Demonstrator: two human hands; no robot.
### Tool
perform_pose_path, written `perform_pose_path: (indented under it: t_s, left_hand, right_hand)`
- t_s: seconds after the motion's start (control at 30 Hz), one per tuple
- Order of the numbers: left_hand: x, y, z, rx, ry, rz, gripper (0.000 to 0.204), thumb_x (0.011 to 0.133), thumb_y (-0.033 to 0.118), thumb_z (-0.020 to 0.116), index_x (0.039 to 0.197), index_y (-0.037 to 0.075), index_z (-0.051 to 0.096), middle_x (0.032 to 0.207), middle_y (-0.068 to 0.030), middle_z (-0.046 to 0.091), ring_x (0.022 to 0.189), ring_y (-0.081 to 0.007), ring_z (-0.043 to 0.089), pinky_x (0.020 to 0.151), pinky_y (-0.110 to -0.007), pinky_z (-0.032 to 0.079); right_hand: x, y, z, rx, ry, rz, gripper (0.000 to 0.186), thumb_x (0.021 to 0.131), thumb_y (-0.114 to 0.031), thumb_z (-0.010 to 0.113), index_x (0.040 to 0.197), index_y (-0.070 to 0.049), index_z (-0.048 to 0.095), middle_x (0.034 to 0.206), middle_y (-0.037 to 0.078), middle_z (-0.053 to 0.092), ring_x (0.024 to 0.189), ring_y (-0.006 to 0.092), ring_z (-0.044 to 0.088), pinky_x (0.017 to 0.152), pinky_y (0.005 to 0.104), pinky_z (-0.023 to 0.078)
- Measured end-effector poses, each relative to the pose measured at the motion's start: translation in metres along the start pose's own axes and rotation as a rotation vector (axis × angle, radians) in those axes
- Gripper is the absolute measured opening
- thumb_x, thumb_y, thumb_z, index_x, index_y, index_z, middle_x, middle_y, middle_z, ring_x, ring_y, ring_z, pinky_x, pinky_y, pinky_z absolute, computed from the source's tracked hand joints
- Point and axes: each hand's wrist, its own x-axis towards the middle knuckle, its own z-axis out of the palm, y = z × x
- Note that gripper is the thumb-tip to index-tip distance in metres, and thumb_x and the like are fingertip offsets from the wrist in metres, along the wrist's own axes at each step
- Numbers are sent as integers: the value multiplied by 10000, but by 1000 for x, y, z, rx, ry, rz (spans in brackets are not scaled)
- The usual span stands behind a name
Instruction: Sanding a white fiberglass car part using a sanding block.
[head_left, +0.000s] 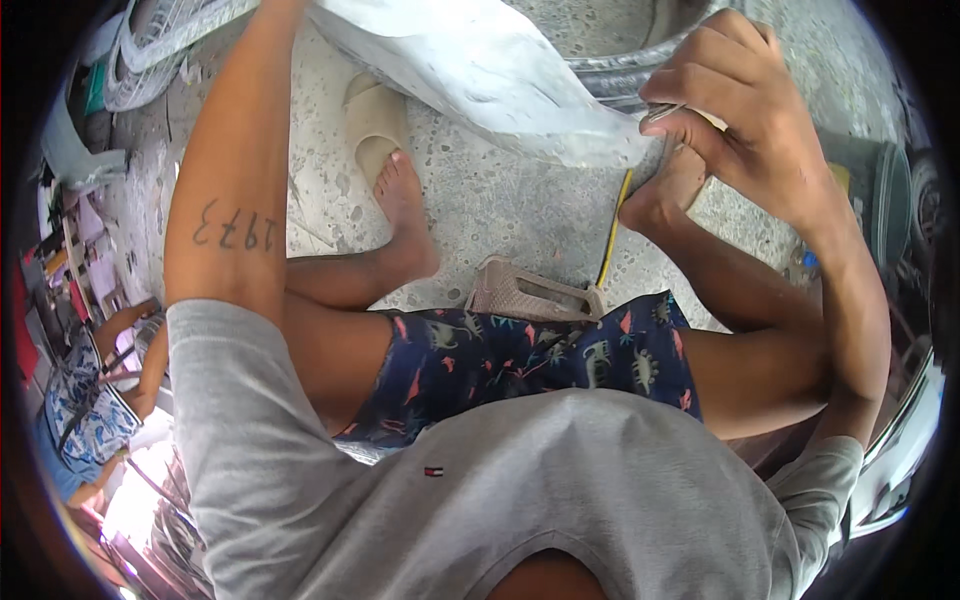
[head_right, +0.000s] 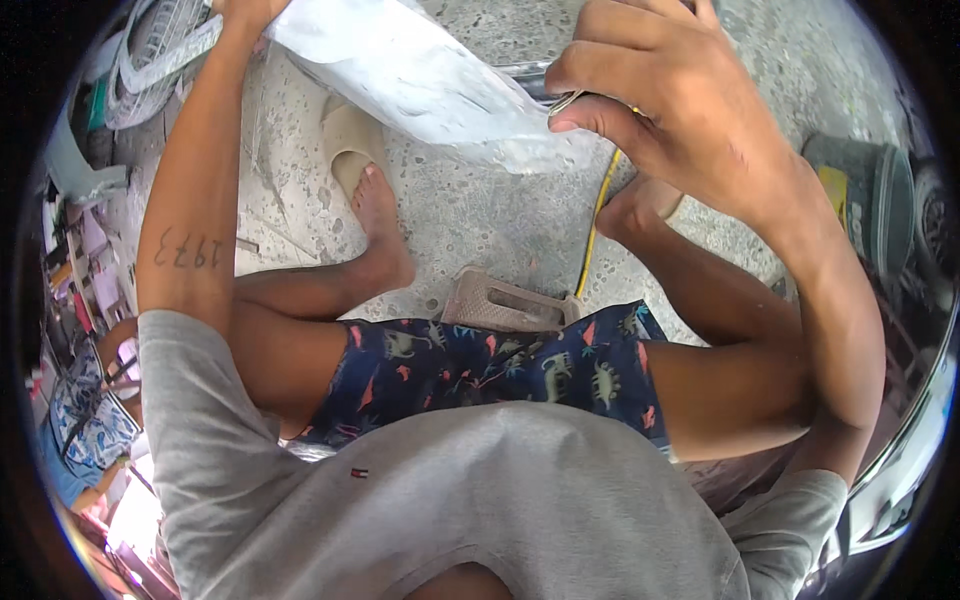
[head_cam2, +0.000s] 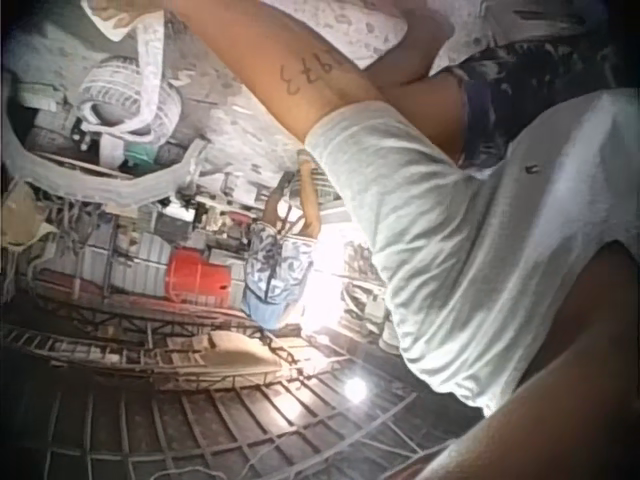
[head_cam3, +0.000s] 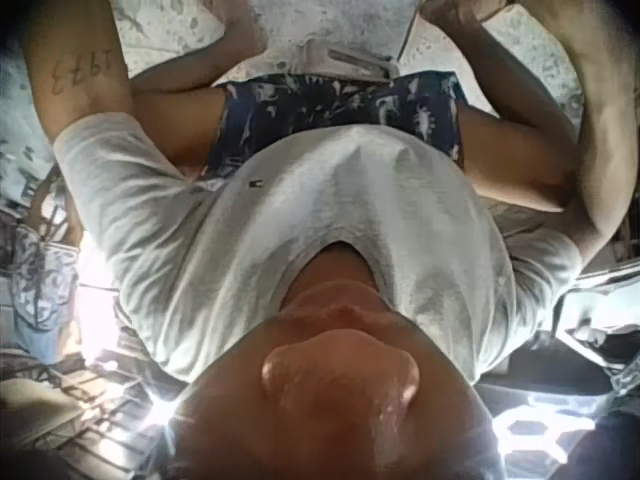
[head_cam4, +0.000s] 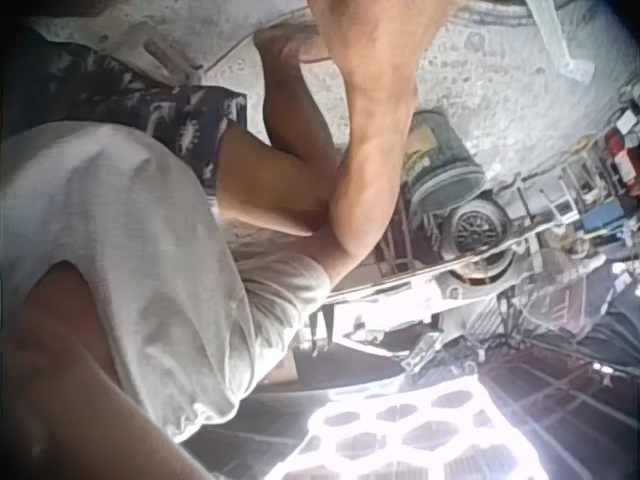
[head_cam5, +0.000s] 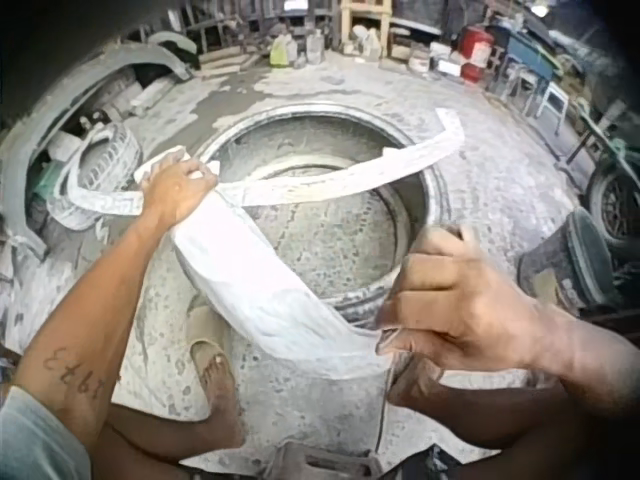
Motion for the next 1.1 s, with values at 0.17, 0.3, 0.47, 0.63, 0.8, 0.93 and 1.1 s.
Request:
perform_pose_path:
  t_s: [0.17, 0.3, 0.47, 0.63, 0.8, 0.93, 1.1]
  left_hand:
    - [18, -48, -32, -966, -553, 217, 425, 847, 487, 645, 1138, 201, 762, 1510, -186, 509, 1423, -369, 430, 1165, -593, 277]
    - [13, -44, 5, -523, -37, 201, 430, 866, 394, 681, 1159, 85, 733, 1302, -228, 624, 1264, -370, 565, 1080, -503, 413]
    - [-49, 40, -18, -463, -121, 428, 401, 904, 364, 680, 1103, 19, 722, 1136, -216, 696, 1187, -398, 609, 1081, -475, 424]
    - [-90, 53, -43, -172, -247, 919, 571, 972, 541, 614, 1420, 187, 621, 1527, -144, 522, 1431, -328, 449, 1210, -478, 301]
    - [-153, 108, -43, -146, -242, 1097, 568, 926, 500, 685, 1394, 180, 641, 1481, -122, 569, 1385, -327, 490, 1203, -473, 309]
    - [-180, 140, -15, -121, 262, 1384, 443, 938, 451, 659, 1227, 116, 669, 1312, -139, 610, 1271, -342, 538, 1138, -501, 321]
    - [-211, 118, -41, 117, -195, 1160, 626, 915, 506, 695, 1479, 262, 576, 1627, -77, 412, 1478, -314, 368, 1211, -602, 188]
  right_hand:
    - [-58, -37, 14, -174, 336, 95, 242, 741, -143, 870, 919, -64, 724, 908, 42, 685, 900, 223, 604, 812, 368, 443]
    - [-95, -87, 76, 498, 883, 740, 176, 889, -137, 815, 1015, -36, 744, 949, 31, 673, 851, 136, 600, 768, 289, 487]
    - [-133, -92, 161, 846, 1103, 1099, 191, 966, -161, 762, 1089, -19, 729, 936, -23, 648, 901, 62, 565, 810, 215, 447]
    - [-124, -64, 166, 1061, 1275, 1160, 172, 1009, -130, 684, 1134, -11, 685, 977, 6, 686, 858, 76, 605, 741, 219, 487]
    - [-107, -51, 158, 1225, 1379, 1047, 209, 989, -117, 706, 1159, 5, 704, 966, 11, 696, 867, 76, 585, 798, 225, 466]
    - [-106, -35, 174, 1253, 1370, 989, 227, 995, -115, 701, 1181, 16, 696, 982, 15, 709, 861, 71, 597, 794, 225, 474]
    - [-125, -14, 184, 1470, 1402, 1010, 224, 1028, -187, 668, 1175, -20, 638, 1034, 57, 721, 926, 129, 689, 783, 288, 547]
